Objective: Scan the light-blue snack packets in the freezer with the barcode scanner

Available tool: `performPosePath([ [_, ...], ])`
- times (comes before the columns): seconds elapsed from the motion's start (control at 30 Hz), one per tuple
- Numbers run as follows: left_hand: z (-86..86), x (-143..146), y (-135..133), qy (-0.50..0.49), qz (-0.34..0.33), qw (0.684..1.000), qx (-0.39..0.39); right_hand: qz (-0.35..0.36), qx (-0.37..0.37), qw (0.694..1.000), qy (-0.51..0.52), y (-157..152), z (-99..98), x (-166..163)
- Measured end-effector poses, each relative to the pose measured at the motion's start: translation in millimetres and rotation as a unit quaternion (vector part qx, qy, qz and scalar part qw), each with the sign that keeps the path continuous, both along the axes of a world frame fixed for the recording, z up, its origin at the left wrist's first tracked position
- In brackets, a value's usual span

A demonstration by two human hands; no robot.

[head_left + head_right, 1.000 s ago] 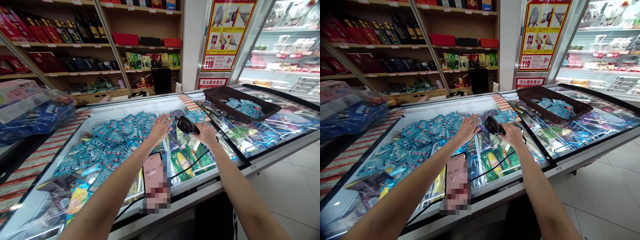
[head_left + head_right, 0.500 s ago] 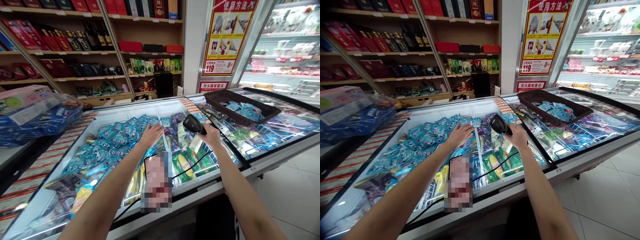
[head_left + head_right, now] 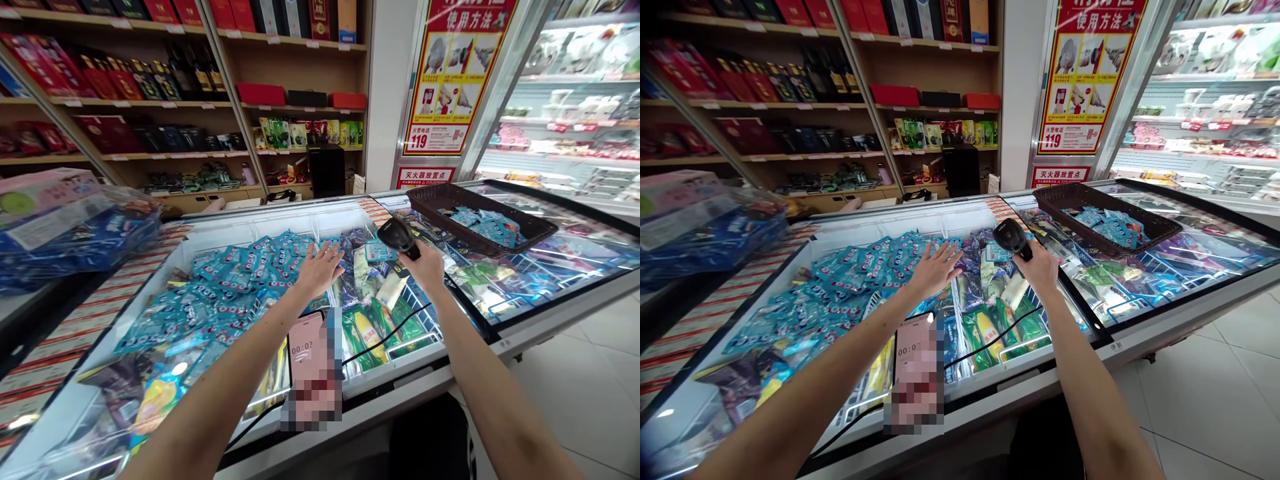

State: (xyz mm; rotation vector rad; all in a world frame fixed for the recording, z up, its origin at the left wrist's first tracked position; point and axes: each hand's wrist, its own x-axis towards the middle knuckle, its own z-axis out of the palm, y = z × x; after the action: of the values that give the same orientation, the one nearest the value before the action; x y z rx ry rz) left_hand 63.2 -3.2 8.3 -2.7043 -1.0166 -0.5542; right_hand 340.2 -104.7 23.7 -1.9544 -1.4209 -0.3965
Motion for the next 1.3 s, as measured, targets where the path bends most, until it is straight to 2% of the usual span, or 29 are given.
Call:
performPosePath([
  [0.1, -9.9, 8, 6, -0.005, 0.020, 0.999, -0.039, 0.003, -0.002, 1.000, 0.011, 2, 1.1, 2],
  [0.23, -15.8, -2, 14, -0.015, 0.039, 0.998, -0.056, 0.014, -0.004, 0.999, 0.032, 4, -0.4, 4],
  [0.43, -4.5, -30, 10, 0.031, 0.058, 0.998, 0.000, 0.013, 0.011, 0.996, 0.083, 10, -1.6, 5],
  [0.6, -0.2, -38, 7, 0.055, 0.069, 0.996, 0.029, 0.009, 0.011, 0.996, 0.090, 11, -0.5, 4],
  [0.77, -1.0, -46, 7, 0.057, 0.084, 0.994, 0.035, -0.001, 0.004, 0.998, 0.064, 8, -2.9, 0],
  [1.1, 3.2, -86, 5, 0.045, 0.103, 0.993, 0.023, -0.004, -0.010, 0.999, 0.040, 8, -7.5, -11],
  [1.3, 7.8, -96, 1, 0.053, 0.110, 0.992, 0.029, 0.005, 0.008, 0.998, 0.062, 5, -7.0, -6],
])
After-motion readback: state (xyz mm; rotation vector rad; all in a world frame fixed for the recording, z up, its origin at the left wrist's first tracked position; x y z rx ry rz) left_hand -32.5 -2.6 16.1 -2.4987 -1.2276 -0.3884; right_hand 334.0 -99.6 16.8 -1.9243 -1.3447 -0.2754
